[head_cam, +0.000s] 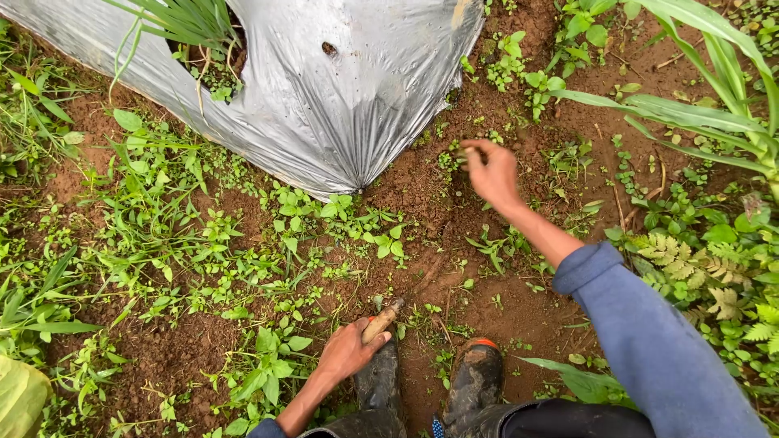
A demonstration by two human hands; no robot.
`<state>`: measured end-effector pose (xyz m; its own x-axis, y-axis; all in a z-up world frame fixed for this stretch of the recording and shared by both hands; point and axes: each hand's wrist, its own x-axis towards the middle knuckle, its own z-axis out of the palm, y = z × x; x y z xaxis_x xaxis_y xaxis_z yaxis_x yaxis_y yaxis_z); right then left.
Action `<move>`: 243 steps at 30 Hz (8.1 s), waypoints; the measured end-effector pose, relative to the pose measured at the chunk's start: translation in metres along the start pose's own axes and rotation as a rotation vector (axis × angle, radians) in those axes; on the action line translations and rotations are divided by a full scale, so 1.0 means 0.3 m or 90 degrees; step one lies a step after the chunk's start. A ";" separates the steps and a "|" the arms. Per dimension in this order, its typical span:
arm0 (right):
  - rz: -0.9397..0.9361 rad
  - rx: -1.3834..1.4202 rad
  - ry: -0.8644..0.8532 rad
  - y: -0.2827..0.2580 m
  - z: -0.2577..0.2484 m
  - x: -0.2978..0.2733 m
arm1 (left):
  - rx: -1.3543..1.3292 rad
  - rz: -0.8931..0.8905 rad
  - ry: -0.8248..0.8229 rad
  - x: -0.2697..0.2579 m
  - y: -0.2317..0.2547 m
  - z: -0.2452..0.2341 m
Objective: Weeding a vegetable garden using a hand sickle and manual pulling
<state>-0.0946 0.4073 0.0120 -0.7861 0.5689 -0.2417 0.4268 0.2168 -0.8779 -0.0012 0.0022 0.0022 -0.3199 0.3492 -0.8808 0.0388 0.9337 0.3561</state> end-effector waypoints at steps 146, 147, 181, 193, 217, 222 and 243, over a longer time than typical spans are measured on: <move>0.037 -0.882 -0.429 0.403 -0.280 -0.301 | -0.254 0.151 0.076 0.358 0.927 -0.156; 0.037 -0.883 -0.432 0.392 -0.283 -0.303 | -0.257 0.149 0.075 0.356 0.880 -0.132; 0.029 -0.845 -0.453 0.313 -0.283 -0.278 | -0.203 0.229 0.090 0.398 0.761 -0.291; 0.048 -0.865 -0.449 0.243 -0.261 -0.295 | -0.209 0.257 0.078 0.403 0.688 -0.298; -0.212 -0.326 -0.004 -0.002 -0.144 0.385 | 0.069 0.073 -0.098 0.084 0.175 -0.018; -0.256 -0.535 0.071 0.058 -0.128 0.380 | 0.036 0.072 -0.080 0.018 0.141 -0.094; -0.045 0.088 0.266 0.100 -0.128 0.555 | 0.068 0.086 -0.084 0.012 0.051 -0.037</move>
<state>-0.1955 0.5390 -0.0388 -0.5506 0.8346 -0.0164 0.2925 0.1745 -0.9402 -0.0123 0.0169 0.0080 -0.1790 0.4723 -0.8631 0.1752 0.8785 0.4444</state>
